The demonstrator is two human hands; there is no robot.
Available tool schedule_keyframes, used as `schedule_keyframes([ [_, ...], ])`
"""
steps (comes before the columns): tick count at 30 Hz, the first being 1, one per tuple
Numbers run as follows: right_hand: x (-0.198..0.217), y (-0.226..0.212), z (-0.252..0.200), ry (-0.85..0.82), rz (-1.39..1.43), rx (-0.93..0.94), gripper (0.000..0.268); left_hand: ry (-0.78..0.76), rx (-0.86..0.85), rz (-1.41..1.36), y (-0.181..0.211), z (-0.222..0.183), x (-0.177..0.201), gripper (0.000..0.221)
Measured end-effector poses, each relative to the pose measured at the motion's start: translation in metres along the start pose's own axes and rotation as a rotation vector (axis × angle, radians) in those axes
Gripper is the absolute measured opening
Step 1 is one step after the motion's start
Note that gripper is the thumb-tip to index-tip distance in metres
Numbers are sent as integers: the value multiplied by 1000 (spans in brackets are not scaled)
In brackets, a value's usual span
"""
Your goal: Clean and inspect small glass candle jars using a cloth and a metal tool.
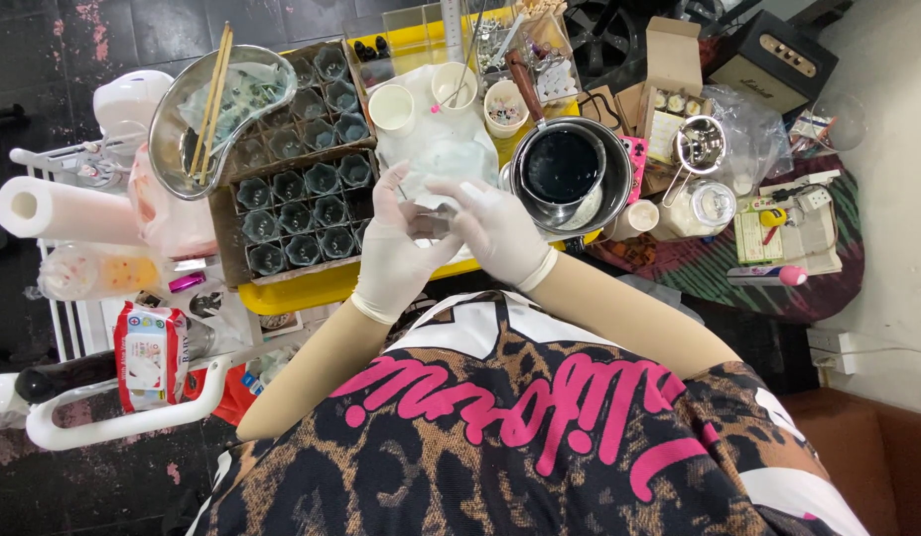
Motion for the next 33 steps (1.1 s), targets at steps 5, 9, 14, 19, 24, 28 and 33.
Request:
schedule_keyframes([
  [5,-19,29,5,-95,1102,-352,53,-93,-246,218,23,-8,-3,95],
  [9,-10,9,-2,-86,1674,-478,49,-118,-659,643,47,-5,-9,94],
  [14,10,3,-28,155,625,-124,40,-23,-648,743,44,-7,-7,75],
  [19,14,-9,-32,273,25,12,38,-23,-374,304,27,-2,1,53],
  [24,18,-16,-22,341,-146,318,29,-183,39,-205,26,3,0,73],
  [28,16,-13,-13,265,-6,211,37,-208,-125,-41,35,7,0,85],
  [33,5,3,4,81,1032,-184,52,-293,-583,341,63,14,-15,91],
])
Point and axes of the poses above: each hand's wrist, its own z-axis towards the middle knuckle, its own x-axis out of the back of the hand, y = z × x, the point moved 3 cm from there along z, towards the middle knuckle, and after that the axes turned 15 degrees about -z, right-handed, at the moved point
